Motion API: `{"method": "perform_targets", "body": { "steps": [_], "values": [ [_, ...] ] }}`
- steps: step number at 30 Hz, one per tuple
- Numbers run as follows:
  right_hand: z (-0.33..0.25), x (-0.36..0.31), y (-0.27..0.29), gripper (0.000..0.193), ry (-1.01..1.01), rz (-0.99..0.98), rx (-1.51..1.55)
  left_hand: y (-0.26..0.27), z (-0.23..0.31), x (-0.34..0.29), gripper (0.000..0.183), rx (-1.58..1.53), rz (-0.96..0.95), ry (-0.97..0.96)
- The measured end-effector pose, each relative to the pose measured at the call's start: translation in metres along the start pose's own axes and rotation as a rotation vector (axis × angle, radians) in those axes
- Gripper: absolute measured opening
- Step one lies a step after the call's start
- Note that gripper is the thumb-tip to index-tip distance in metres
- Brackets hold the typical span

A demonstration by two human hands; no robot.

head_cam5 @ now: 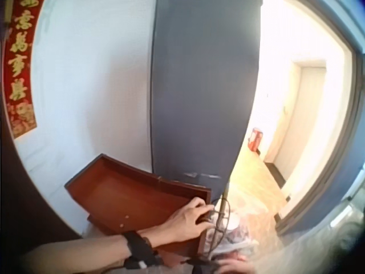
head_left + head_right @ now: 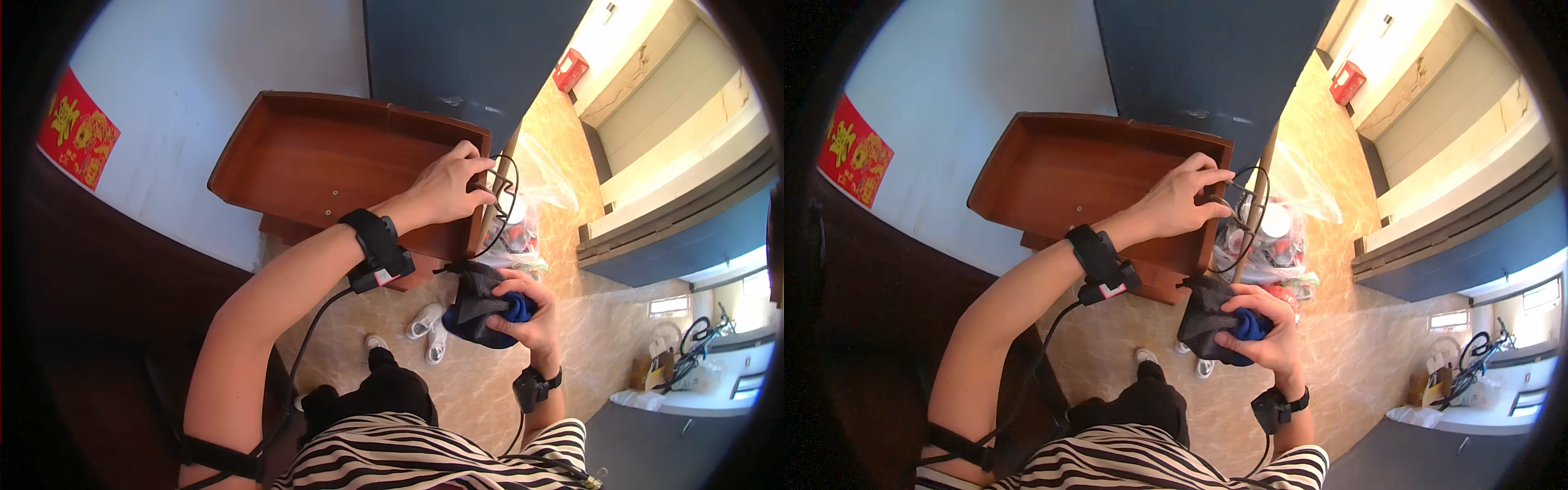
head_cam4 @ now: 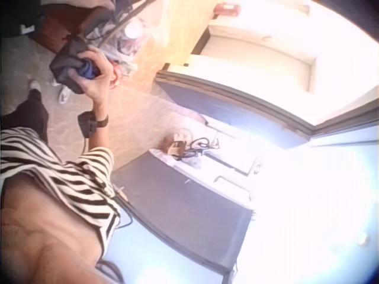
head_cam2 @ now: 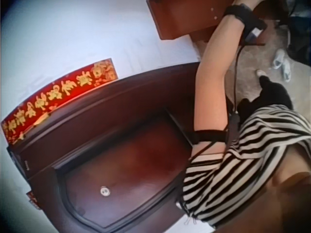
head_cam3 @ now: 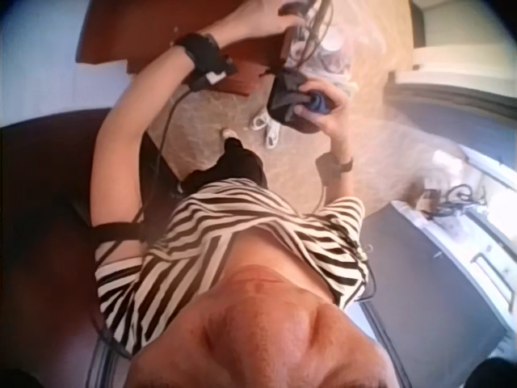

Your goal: Wiping down a door and a wooden shoe rack with a cloth.

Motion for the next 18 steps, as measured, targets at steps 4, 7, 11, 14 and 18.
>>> {"method": "perform_targets", "body": {
  "steps": [4, 7, 11, 14, 18],
  "values": [
    [-0.003, 0.008, -0.005, 0.037, -0.025, 0.043, 0.029, 0.027, 0.011, -0.015, 0.035, -0.123, 0.177, -0.145],
    [-0.010, 0.011, -0.011, 0.036, -0.040, 0.023, 0.038, 0.050, 0.004, -0.038, 0.020, -0.244, 0.211, 0.013],
    [-0.022, 0.018, -0.028, 0.034, -0.016, -0.027, -0.011, 0.016, -0.047, -0.116, 0.026, -0.555, -0.331, 0.504],
    [-0.033, 0.032, -0.050, 0.037, 0.008, 0.042, -0.037, -0.012, -0.043, -0.181, 0.028, -0.774, -0.512, 0.596],
    [-0.058, 0.052, -0.105, 0.045, 0.057, -0.225, 0.029, 0.013, -0.032, -0.188, 0.041, -1.174, -0.167, 0.529]
  ]
}}
Point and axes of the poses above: each hand's wrist, its own x-axis towards the middle knuckle, its own y-axis out of the back of the hand, z = x × y, the point moved 10 cm from there along x, towards the middle knuckle, and after that the axes turned 12 degrees about y, right-handed, at the moved point
